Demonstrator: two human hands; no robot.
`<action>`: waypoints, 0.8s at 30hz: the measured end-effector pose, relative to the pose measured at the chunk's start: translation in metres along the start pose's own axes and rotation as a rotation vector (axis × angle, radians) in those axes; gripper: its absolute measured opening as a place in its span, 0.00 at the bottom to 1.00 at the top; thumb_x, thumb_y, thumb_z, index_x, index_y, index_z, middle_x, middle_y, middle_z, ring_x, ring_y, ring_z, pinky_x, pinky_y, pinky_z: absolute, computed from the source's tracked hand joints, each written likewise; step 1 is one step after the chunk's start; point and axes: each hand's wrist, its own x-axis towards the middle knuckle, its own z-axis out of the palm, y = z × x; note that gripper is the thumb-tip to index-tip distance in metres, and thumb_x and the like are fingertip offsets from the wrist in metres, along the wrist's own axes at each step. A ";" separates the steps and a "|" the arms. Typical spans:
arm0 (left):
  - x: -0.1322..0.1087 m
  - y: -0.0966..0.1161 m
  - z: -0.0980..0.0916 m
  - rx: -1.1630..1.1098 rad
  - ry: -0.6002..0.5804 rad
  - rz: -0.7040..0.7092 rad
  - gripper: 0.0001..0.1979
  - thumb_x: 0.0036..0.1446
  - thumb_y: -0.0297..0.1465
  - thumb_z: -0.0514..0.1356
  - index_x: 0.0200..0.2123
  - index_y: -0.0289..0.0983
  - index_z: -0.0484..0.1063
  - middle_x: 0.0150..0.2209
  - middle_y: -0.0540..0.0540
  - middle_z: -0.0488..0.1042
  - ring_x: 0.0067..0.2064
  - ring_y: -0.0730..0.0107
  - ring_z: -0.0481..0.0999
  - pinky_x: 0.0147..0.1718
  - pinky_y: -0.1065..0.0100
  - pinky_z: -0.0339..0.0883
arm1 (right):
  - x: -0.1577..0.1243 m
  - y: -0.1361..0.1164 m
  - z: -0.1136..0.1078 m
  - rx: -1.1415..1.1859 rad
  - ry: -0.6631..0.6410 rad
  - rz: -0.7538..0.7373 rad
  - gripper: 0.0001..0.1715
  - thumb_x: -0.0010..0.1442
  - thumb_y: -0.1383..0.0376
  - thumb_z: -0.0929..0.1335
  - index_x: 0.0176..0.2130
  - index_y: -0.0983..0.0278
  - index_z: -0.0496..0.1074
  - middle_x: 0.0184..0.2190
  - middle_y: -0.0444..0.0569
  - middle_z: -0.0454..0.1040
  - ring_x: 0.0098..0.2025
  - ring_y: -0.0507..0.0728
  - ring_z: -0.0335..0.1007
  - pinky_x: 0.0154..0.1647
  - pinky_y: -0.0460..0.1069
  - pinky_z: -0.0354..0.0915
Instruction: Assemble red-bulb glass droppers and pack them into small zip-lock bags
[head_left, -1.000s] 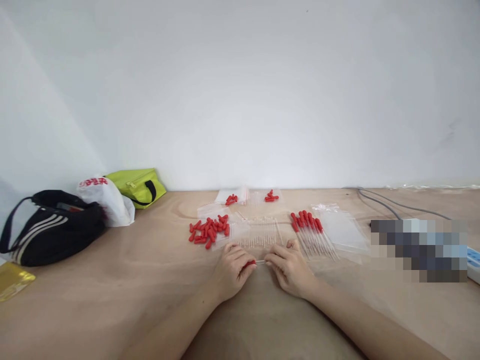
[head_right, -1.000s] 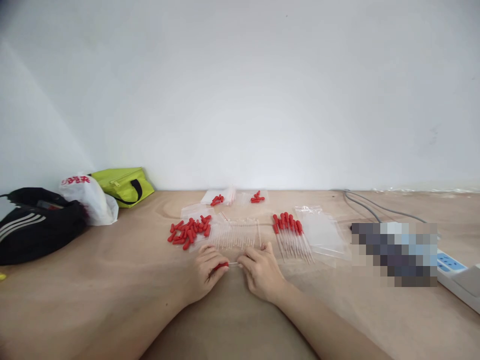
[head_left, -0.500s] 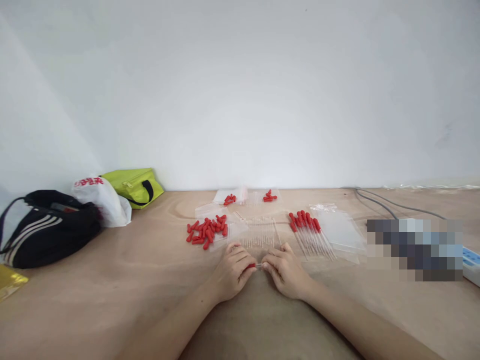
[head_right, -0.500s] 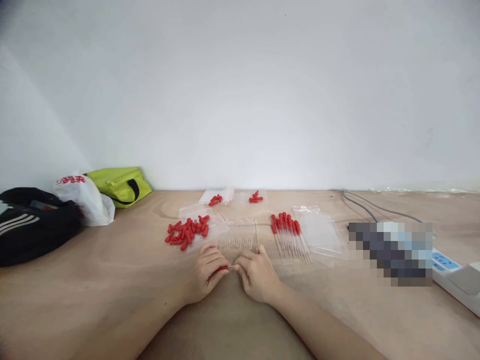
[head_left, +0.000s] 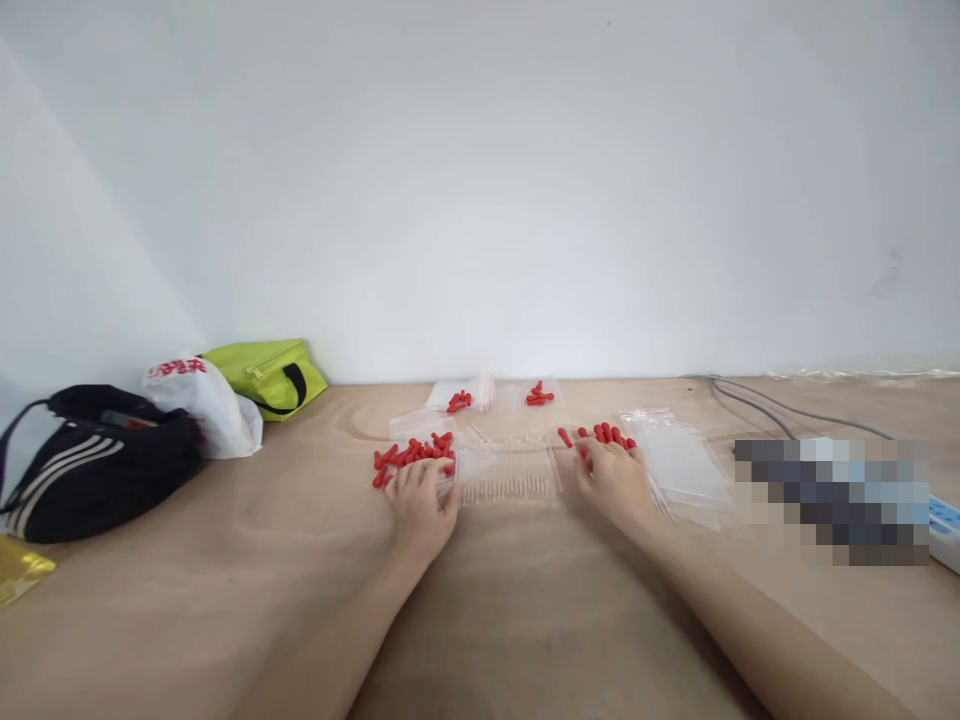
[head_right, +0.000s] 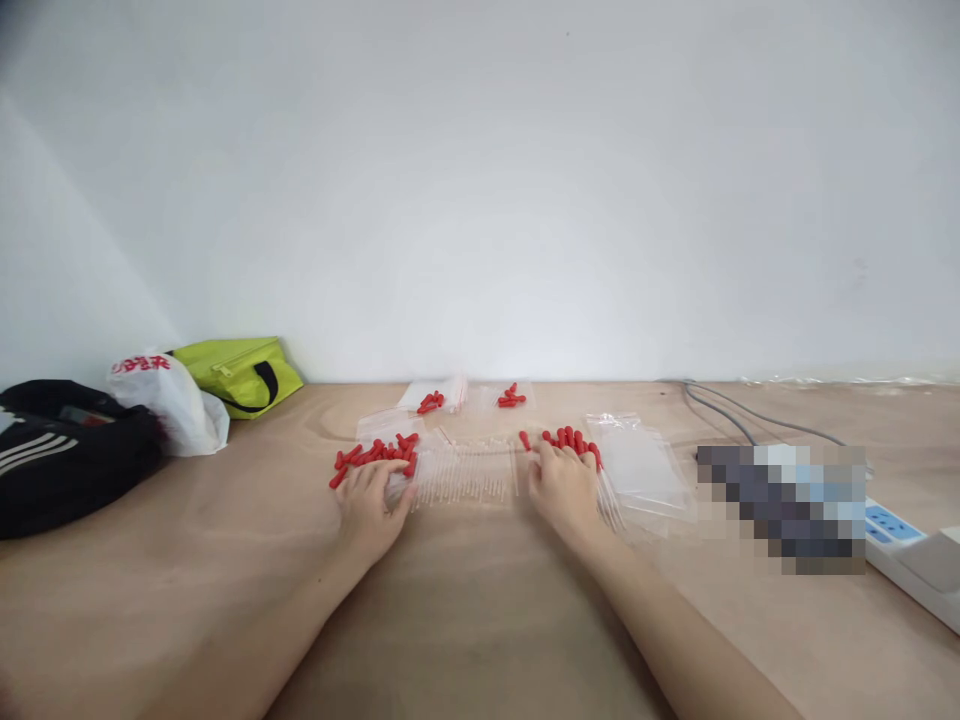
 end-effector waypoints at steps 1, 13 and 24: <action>0.002 -0.003 -0.001 0.031 0.009 -0.048 0.09 0.50 0.32 0.58 0.37 0.39 0.69 0.37 0.43 0.72 0.42 0.54 0.67 0.41 0.55 0.54 | 0.002 0.004 0.004 -0.027 -0.011 0.039 0.12 0.56 0.67 0.59 0.34 0.64 0.70 0.28 0.51 0.74 0.34 0.58 0.66 0.40 0.53 0.47; 0.012 -0.011 0.004 0.190 -0.029 -0.118 0.06 0.50 0.35 0.59 0.30 0.39 0.72 0.36 0.43 0.70 0.44 0.54 0.65 0.42 0.53 0.51 | 0.015 -0.012 0.020 -0.091 -0.095 0.021 0.15 0.57 0.65 0.58 0.29 0.66 0.72 0.34 0.56 0.74 0.36 0.60 0.67 0.37 0.55 0.48; 0.014 -0.009 0.011 0.190 0.073 -0.068 0.06 0.50 0.32 0.58 0.25 0.39 0.72 0.33 0.45 0.71 0.41 0.56 0.66 0.44 0.53 0.50 | 0.019 -0.030 0.024 -0.154 -0.223 0.108 0.15 0.55 0.67 0.59 0.31 0.70 0.72 0.29 0.60 0.74 0.33 0.62 0.69 0.35 0.55 0.49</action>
